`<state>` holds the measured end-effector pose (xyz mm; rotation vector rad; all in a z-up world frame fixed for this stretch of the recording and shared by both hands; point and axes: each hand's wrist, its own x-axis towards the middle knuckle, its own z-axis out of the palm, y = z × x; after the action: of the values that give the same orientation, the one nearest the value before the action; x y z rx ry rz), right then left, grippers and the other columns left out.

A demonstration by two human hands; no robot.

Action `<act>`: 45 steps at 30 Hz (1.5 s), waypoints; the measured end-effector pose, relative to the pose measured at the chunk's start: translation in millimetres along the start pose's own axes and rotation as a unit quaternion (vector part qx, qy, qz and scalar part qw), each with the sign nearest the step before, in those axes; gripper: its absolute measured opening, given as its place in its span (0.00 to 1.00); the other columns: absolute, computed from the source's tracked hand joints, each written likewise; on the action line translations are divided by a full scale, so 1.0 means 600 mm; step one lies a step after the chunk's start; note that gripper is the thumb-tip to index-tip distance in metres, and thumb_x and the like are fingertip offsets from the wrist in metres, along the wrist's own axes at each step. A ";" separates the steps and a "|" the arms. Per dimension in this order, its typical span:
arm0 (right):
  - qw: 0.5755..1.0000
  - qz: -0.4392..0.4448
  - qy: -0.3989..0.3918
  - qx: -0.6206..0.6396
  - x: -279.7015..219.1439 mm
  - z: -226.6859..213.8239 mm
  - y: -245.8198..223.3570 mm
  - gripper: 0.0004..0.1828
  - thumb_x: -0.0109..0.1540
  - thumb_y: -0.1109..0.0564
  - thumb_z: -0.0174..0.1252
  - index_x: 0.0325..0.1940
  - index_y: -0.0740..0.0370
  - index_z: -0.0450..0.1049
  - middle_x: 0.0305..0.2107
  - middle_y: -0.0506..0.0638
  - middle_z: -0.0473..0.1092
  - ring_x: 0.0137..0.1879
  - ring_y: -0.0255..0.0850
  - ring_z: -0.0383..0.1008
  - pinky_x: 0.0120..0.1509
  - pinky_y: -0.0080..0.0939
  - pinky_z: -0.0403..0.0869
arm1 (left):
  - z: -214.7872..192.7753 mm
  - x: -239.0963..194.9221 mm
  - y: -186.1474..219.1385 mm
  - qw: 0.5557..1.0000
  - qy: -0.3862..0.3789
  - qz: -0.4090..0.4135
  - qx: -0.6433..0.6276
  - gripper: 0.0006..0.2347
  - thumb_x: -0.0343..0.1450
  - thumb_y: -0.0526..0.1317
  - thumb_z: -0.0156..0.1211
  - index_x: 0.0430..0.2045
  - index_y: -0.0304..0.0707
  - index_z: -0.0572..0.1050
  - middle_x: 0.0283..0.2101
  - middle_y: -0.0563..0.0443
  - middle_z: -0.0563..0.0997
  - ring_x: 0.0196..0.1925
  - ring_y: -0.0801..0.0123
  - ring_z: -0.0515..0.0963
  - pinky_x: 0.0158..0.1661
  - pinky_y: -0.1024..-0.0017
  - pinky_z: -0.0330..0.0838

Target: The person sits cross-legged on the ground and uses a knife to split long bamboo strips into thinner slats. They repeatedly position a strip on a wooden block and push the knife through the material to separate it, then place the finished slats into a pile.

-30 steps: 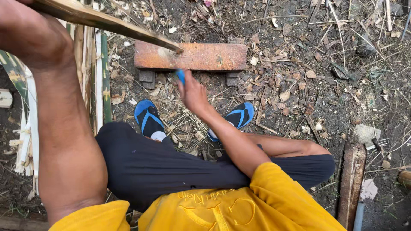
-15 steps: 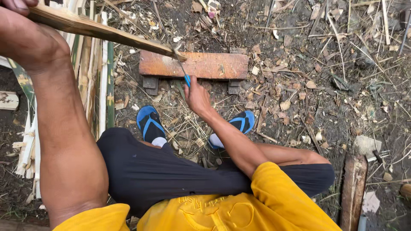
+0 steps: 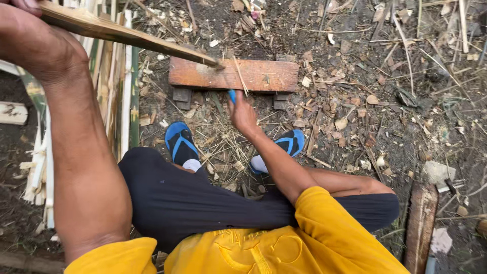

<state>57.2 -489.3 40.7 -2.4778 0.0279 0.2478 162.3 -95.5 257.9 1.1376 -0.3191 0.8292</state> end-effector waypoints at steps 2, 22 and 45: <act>0.998 0.050 -0.037 0.011 0.006 -0.002 0.035 0.17 0.69 0.49 0.51 0.54 0.61 0.58 0.30 0.68 0.74 0.35 0.70 0.76 0.40 0.69 0.72 | 0.006 0.010 0.013 1.000 -0.004 0.016 0.019 0.20 0.87 0.41 0.38 0.22 0.31 0.60 0.24 0.41 0.64 0.26 0.58 0.63 0.35 0.63 0.63; 0.967 -0.216 0.027 0.130 -0.188 -0.370 -0.305 0.22 0.70 0.58 0.51 0.67 0.60 0.56 0.28 0.59 0.73 0.31 0.54 0.80 0.35 0.54 0.74 | 0.323 -0.054 0.125 0.981 -0.101 0.164 -0.038 0.13 0.81 0.49 0.41 0.51 0.44 0.69 0.24 0.45 0.65 0.19 0.64 0.67 0.22 0.68 0.72; 0.992 -0.111 -0.053 -0.014 -0.083 -0.246 -0.209 0.19 0.71 0.54 0.50 0.60 0.66 0.57 0.27 0.69 0.75 0.31 0.68 0.76 0.36 0.68 0.73 | 0.315 -0.051 0.154 0.990 -0.070 0.120 -0.035 0.18 0.80 0.55 0.42 0.40 0.37 0.63 0.26 0.44 0.62 0.18 0.65 0.62 0.21 0.69 0.65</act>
<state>43.7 -481.0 239.8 -2.4668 -0.2959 0.2849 108.1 -261.6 379.6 1.1072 -0.6077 0.9430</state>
